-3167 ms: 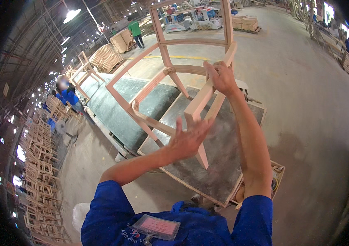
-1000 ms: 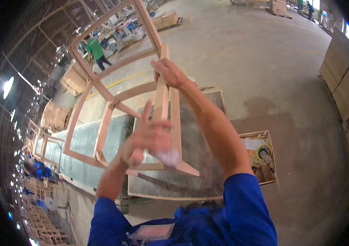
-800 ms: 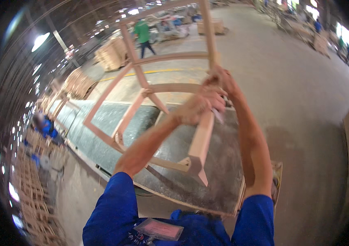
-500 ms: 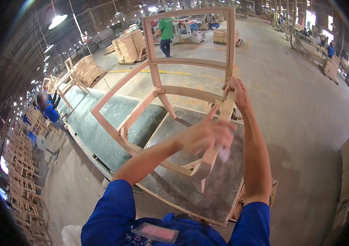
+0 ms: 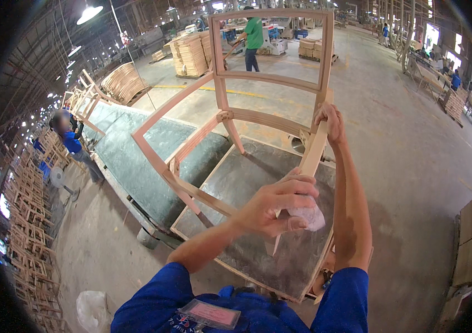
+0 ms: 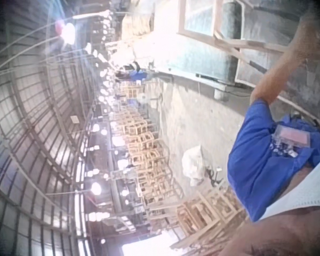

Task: The person sands a wooden chair frame with a sanding block, focusing on the legs and curved backrest. They rotate the chair to access different sides and continue smoothing the surfaces.

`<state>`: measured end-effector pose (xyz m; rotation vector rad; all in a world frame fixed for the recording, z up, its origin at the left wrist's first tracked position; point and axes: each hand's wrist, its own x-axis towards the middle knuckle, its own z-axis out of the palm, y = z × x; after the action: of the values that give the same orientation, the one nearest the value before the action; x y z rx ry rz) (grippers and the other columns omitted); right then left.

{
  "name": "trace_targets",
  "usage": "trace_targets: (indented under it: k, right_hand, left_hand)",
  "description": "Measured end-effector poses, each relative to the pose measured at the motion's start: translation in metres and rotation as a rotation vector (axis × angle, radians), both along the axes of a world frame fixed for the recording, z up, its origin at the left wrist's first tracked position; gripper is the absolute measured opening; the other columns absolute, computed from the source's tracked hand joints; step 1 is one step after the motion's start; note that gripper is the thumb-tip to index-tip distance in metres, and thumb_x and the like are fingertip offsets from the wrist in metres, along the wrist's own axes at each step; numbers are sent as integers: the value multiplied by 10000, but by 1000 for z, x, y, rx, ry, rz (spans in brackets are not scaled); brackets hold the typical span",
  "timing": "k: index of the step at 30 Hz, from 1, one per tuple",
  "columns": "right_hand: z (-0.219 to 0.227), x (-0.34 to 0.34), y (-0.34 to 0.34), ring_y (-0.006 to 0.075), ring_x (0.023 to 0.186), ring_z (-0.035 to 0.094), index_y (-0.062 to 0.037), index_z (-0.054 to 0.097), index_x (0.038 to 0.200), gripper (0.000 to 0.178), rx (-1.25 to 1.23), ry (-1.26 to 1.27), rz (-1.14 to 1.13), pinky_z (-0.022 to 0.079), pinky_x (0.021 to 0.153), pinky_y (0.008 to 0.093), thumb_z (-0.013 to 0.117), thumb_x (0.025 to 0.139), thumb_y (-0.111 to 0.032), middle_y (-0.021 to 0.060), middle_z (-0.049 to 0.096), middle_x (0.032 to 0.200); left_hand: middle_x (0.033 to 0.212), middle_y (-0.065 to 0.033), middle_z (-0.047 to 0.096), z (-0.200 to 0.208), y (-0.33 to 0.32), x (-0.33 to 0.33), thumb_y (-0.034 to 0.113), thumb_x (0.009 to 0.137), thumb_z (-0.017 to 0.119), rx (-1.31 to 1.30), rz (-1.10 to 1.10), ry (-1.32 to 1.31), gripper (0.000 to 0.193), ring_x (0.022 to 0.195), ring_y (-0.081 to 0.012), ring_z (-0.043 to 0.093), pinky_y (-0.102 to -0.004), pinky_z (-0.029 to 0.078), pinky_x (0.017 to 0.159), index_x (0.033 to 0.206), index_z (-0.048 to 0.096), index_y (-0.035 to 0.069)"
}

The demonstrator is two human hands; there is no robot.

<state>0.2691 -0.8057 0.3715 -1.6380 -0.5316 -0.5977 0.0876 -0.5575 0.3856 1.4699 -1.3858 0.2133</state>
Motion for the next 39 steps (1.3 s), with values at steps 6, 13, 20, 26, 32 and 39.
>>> trace_targets:
  k: [6, 13, 20, 26, 32, 39]
  right_hand:
    - [3, 0, -8, 214, 696, 569, -32, 512, 658, 506, -87, -99, -51, 379, 1040, 389, 305, 1032, -304, 88, 577, 610]
    - [1, 0, 4, 188, 640, 536, -22, 531, 610, 511, -14, -224, -41, 419, 875, 324, 395, 1010, -309, 89, 586, 609]
    - [-5, 0, -3, 186, 728, 543, -22, 556, 614, 502, 27, -86, -43, 416, 824, 318, 442, 1006, -314, 81, 595, 616]
    - [-2, 2, 11, 194, 732, 533, -23, 570, 610, 492, 39, -128, -40, 410, 817, 322, 453, 998, -303, 73, 576, 605]
    - [-2, -1, -13, 190, 727, 541, -28, 551, 603, 493, 60, -12, -55, 414, 828, 316, 479, 995, -319, 80, 578, 623]
    - [-4, 2, -1, 196, 795, 536, -9, 615, 651, 490, 44, 21, -45, 405, 851, 341, 471, 1005, -317, 85, 623, 640]
  left_hand:
    - [1367, -222, 579, -18, -22, -43, 149, 919, 704, -166, 472, -2, 477, 1338, -394, 499, -453, 454, 1059, 1364, 570, 41]
    - [1378, -201, 582, -28, -24, -64, 110, 1027, 523, -244, 612, 267, 454, 1187, -241, 622, -294, 484, 949, 1460, 461, -10]
    - [1473, -177, 502, -9, -16, -54, 188, 1063, 405, -166, 279, 722, 502, 1329, -198, 499, -338, 258, 1159, 1512, 351, -30]
    - [1578, -154, 374, 1, -18, -22, 174, 1059, 416, -109, 206, 648, 483, 1473, -213, 306, -323, 227, 1186, 1483, 396, -54]
    - [1569, -155, 387, -4, -3, -45, 158, 1054, 426, -54, 151, 679, 460, 1472, -227, 311, -332, 228, 1188, 1464, 438, -49]
    - [1281, -191, 619, -72, 62, -83, 236, 1047, 460, -618, 480, 1007, 455, 1258, -336, 561, -487, 477, 1011, 1392, 476, -61]
